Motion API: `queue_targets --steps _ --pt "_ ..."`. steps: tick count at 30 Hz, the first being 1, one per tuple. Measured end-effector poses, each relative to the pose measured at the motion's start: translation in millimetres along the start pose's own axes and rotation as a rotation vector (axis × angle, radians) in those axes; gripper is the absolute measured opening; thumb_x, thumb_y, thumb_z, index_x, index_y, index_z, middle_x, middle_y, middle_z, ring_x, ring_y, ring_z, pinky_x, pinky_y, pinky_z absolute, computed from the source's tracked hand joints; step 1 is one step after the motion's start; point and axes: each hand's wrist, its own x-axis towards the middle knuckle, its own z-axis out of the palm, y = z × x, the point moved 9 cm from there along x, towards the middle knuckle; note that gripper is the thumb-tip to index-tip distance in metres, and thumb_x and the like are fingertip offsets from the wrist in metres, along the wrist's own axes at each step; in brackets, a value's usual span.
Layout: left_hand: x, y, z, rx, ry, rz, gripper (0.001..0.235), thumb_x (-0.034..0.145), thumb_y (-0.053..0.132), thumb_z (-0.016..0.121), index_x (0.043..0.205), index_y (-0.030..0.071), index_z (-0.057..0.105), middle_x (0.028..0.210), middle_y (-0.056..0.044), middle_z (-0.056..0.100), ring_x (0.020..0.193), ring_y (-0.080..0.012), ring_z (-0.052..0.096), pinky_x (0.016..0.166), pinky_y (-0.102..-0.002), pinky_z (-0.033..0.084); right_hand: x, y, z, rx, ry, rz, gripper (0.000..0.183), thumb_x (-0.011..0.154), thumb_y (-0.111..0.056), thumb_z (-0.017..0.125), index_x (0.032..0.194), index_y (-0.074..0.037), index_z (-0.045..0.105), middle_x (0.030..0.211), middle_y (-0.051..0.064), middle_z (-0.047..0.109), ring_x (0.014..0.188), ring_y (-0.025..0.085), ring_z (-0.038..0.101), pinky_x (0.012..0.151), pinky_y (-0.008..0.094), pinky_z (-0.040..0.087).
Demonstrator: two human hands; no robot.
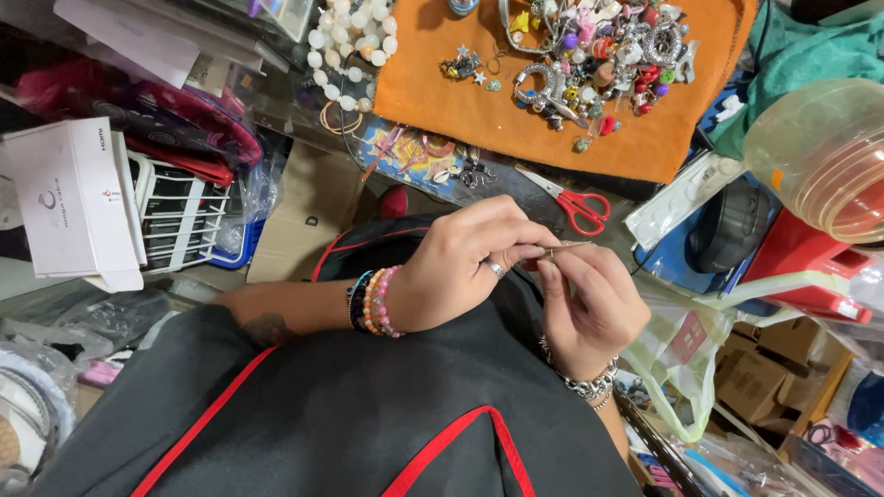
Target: The person rummages through a cluttered shelf to find a pair of red scissors. They then move to a workbench and use the scissors to cut a small piece of white material. Finally, the person picks up a small silver charm from a pile of jewelry and examines it.
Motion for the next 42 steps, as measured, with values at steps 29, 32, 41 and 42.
queue_targets --steps 29,32,41,42 --pt "-10.6 9.9 -4.2 -0.002 0.187 0.132 0.009 0.100 0.013 0.067 0.101 0.015 0.076 0.090 -0.004 0.072 0.085 -0.0296 0.073 0.079 -0.038 0.060 -13.0 -8.2 7.1 -0.049 0.062 -0.148 0.018 0.098 0.000 0.074 0.084 0.012 0.072 0.075 0.021 0.065 0.064 0.038 0.068 0.058 0.042 0.055" --pt "-12.4 -0.1 -3.0 -0.144 0.194 0.027 0.007 0.098 0.014 0.071 0.099 0.016 0.077 0.095 -0.003 0.074 0.094 -0.0279 0.075 0.084 -0.036 0.060 -13.2 -6.1 6.8 -0.041 0.077 -0.133 0.018 0.096 0.003 0.075 0.081 0.011 0.072 0.075 0.021 0.066 0.065 0.037 0.069 0.059 0.042 0.055" --pt "-15.6 -4.7 2.4 -0.253 0.160 -0.068 0.007 0.098 0.012 0.070 0.101 0.014 0.076 0.087 -0.006 0.068 0.102 -0.0309 0.076 0.090 -0.041 0.061 -19.1 -2.0 0.9 0.003 0.124 -0.120 0.017 0.092 0.002 0.079 0.078 0.010 0.074 0.073 0.022 0.065 0.062 0.033 0.065 0.061 0.040 0.055" --pt "-16.3 -6.1 2.8 -0.268 0.164 -0.074 0.008 0.099 0.012 0.069 0.101 0.014 0.076 0.085 -0.006 0.067 0.102 -0.0314 0.076 0.091 -0.041 0.061 -19.2 -0.8 0.5 0.011 0.122 -0.109 0.017 0.092 0.003 0.080 0.077 0.010 0.074 0.072 0.022 0.065 0.061 0.033 0.065 0.060 0.040 0.055"
